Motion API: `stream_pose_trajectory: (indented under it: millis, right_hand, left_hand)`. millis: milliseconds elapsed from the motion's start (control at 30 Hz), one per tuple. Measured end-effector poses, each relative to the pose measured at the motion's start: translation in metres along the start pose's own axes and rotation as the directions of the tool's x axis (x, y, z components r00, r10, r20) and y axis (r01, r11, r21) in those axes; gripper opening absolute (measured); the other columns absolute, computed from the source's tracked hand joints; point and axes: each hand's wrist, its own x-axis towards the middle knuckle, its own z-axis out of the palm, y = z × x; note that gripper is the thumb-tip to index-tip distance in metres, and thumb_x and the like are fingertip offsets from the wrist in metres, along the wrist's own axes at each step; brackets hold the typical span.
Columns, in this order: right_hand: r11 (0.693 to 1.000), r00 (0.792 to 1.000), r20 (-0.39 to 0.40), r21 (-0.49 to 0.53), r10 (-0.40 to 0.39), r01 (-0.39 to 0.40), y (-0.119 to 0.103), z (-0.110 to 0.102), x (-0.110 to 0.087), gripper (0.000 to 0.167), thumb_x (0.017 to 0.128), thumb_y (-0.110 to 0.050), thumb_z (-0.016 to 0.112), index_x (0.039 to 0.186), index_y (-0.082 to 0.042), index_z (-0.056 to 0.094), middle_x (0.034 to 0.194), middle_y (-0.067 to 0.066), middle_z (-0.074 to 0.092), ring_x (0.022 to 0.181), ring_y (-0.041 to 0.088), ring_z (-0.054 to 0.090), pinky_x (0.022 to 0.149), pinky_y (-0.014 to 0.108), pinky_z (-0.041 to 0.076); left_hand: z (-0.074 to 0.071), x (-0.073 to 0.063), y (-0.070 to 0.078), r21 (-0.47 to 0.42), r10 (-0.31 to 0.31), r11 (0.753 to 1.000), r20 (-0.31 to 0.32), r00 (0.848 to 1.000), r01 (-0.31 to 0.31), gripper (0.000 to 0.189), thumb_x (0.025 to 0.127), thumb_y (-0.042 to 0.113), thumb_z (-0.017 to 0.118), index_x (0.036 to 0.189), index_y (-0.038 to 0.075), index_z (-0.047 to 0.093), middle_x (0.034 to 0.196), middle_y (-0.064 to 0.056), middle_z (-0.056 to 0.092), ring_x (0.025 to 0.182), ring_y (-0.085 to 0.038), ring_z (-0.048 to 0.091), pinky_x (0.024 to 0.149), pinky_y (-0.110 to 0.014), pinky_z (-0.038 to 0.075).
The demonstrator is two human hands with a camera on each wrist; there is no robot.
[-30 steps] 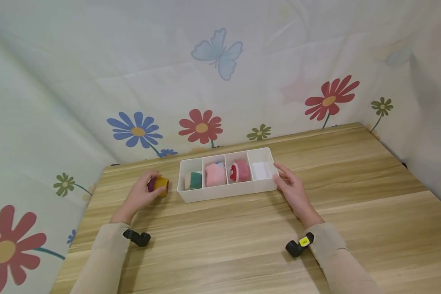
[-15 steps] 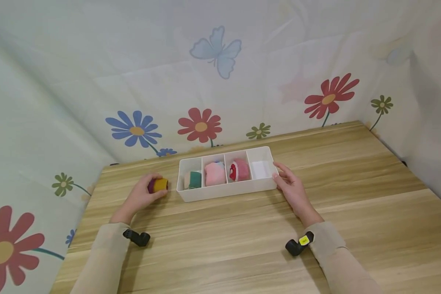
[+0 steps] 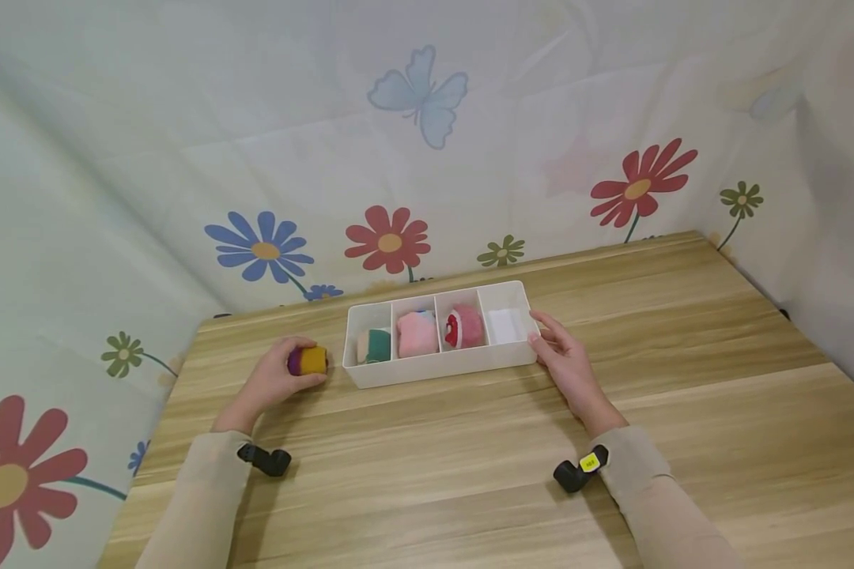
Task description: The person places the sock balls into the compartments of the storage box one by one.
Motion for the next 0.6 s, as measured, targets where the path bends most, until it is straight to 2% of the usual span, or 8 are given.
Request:
stream_pose_trajectory:
  millis: [267, 467, 600]
  right_hand:
    - [1.000, 1.000, -0.001, -0.012, 0.011, -0.011, -0.001, 0.000, 0.001, 0.054, 0.095, -0.035, 0.051, 0.144, -0.016, 0.036, 0.123, 0.023, 0.046, 0.100, 0.010, 0.051, 0.084, 0.022, 0.047]
    - [1.000, 1.000, -0.003, -0.010, 0.001, -0.001, 0.001, 0.000, 0.000, 0.054, 0.095, -0.035, 0.051, 0.143, -0.014, 0.036, 0.122, 0.022, 0.047, 0.099, 0.011, 0.052, 0.082, 0.022, 0.047]
    - [1.000, 1.000, 0.001, -0.009, 0.002, -0.002, 0.001, 0.000, 0.001, 0.055, 0.095, -0.035, 0.051, 0.143, -0.015, 0.036, 0.122, 0.022, 0.047, 0.099, 0.012, 0.051, 0.083, 0.022, 0.047]
  left_hand:
    - [0.002, -0.002, 0.001, -0.008, 0.028, 1.000, -0.064, 0.998, -0.029, 0.056, 0.071, 0.017, 0.081, 0.118, 0.004, 0.053, 0.121, -0.017, 0.050, 0.106, -0.031, 0.048, 0.090, -0.047, 0.040]
    - [0.000, -0.001, 0.008, -0.034, 0.001, 0.999, -0.085, 0.996, -0.003, 0.058, 0.073, 0.017, 0.079, 0.122, 0.004, 0.052, 0.118, -0.014, 0.052, 0.102, -0.029, 0.049, 0.087, -0.045, 0.042]
    - [-0.002, 0.001, 0.012, -0.039, 0.011, 0.999, -0.115, 0.993, -0.016, 0.059, 0.073, 0.019, 0.079, 0.122, 0.003, 0.053, 0.116, -0.014, 0.052, 0.101, -0.028, 0.049, 0.085, -0.045, 0.042]
